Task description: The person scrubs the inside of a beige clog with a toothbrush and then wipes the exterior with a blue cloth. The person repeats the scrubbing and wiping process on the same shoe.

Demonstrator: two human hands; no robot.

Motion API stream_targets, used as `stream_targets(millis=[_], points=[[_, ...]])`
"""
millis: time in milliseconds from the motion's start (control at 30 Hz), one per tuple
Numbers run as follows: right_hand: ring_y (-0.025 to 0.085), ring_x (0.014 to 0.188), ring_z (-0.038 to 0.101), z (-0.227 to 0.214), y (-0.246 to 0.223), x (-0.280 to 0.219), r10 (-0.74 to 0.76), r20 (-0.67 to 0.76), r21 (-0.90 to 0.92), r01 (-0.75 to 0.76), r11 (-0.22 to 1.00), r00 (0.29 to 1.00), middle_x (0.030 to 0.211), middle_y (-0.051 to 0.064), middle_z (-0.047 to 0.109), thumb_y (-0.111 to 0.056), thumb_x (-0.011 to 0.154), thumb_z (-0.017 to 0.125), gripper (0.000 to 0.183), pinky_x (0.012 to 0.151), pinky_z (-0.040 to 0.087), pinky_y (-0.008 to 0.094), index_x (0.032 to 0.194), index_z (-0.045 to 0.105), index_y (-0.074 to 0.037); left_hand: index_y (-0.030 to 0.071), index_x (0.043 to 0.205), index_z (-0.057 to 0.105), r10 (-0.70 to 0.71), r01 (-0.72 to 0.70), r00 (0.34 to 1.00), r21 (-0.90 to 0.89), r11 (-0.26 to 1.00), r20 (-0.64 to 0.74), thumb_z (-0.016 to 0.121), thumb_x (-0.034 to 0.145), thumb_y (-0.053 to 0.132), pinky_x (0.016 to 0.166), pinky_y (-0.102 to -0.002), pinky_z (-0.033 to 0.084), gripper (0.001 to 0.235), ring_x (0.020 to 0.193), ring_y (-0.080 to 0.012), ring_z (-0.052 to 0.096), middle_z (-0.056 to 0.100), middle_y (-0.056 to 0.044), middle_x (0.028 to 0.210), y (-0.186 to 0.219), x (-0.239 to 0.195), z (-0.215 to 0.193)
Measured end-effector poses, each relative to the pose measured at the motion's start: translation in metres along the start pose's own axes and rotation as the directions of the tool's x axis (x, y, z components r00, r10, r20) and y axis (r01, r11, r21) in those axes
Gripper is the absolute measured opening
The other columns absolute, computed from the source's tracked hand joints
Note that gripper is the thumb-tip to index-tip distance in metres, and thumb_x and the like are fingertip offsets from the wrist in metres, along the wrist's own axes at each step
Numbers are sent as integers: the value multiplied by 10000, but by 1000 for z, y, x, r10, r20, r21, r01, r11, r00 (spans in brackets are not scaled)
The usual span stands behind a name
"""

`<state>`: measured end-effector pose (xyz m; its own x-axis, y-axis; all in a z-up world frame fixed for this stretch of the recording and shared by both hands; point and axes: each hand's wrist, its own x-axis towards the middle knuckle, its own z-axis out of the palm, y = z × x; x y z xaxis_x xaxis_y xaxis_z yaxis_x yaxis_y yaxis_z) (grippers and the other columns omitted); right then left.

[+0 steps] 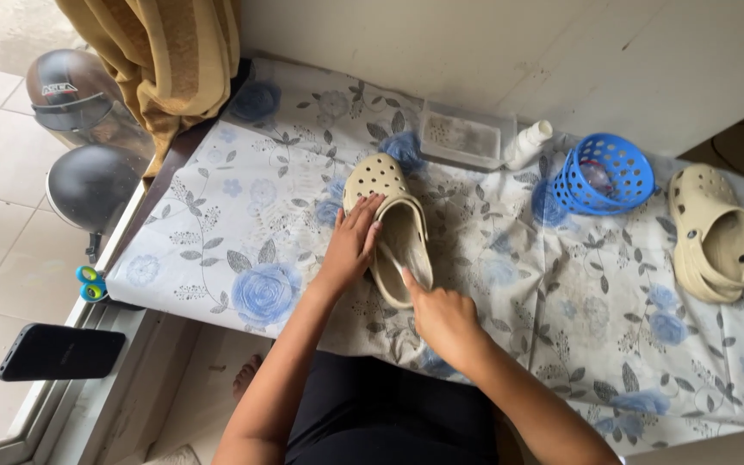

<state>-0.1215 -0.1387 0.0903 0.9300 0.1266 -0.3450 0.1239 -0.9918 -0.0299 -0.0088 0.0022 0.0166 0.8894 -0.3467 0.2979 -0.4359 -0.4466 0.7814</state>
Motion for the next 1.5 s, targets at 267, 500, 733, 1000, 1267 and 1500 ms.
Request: stream_targets(millis=[267, 500, 733, 1000, 1267, 1500], points=[[288, 654, 674, 68, -4, 167, 238, -306, 149, -201, 968, 922, 615, 112, 648, -60, 810, 426, 250, 534, 534, 382, 759, 670, -79, 213, 1336, 391, -12, 11, 999, 20, 1000, 35, 390, 939, 348, 1025, -610, 140, 419, 1250, -318, 379, 466, -74, 1317, -4, 4, -10], [364, 716, 664, 47, 1, 112, -114, -75, 203, 127, 971, 991, 677, 213, 645, -154, 793, 455, 257, 597, 531, 459, 872, 667, -31, 199, 1297, 432, -40, 40, 996, -2, 999, 78, 438, 920, 345, 1034, -606, 113, 404, 1228, -318, 405, 520, -100, 1264, 2, 11, -21], [392, 709, 655, -32, 9, -27, -151, 189, 90, 136, 987, 970, 705, 253, 634, -109, 886, 375, 452, 621, 518, 500, 1337, 353, -96, 204, 1307, 434, -68, 70, 995, -21, 997, 70, 425, 931, 335, 1044, -588, 79, 398, 1228, -321, 403, 530, -118, 1247, 10, 8, -22], [311, 655, 667, 36, -9, 110, -27, -190, -6, 26, 1000, 981, 590, 142, 634, -56, 765, 476, 209, 529, 516, 402, 790, 683, -33, 213, 1292, 457, -87, 87, 996, -6, 996, 17, 448, 929, 334, 1050, -582, 74, 383, 1224, -303, 411, 531, -99, 1249, 5, 5, -11], [123, 543, 618, 90, -12, 145, 177, -455, -186, -287, 940, 873, 568, -48, 605, -99, 785, 479, 191, 445, 457, 279, 734, 649, -171, 195, 1269, 492, -119, 122, 993, -186, 975, 24, 527, 906, 311, 1052, -572, 3, 383, 1249, -296, 370, 530, -81, 1251, 1, 6, -16], [243, 593, 668, 15, -22, -11, 8, -114, -134, -24, 991, 993, 646, 95, 662, -40, 787, 425, 485, 504, 521, 381, 1272, 454, -26, 175, 1248, 518, -162, 163, 986, -260, 952, 24, 546, 896, 294, 1066, -539, -11, 373, 1252, -279, 370, 539, -81, 1239, 9, 3, -21]])
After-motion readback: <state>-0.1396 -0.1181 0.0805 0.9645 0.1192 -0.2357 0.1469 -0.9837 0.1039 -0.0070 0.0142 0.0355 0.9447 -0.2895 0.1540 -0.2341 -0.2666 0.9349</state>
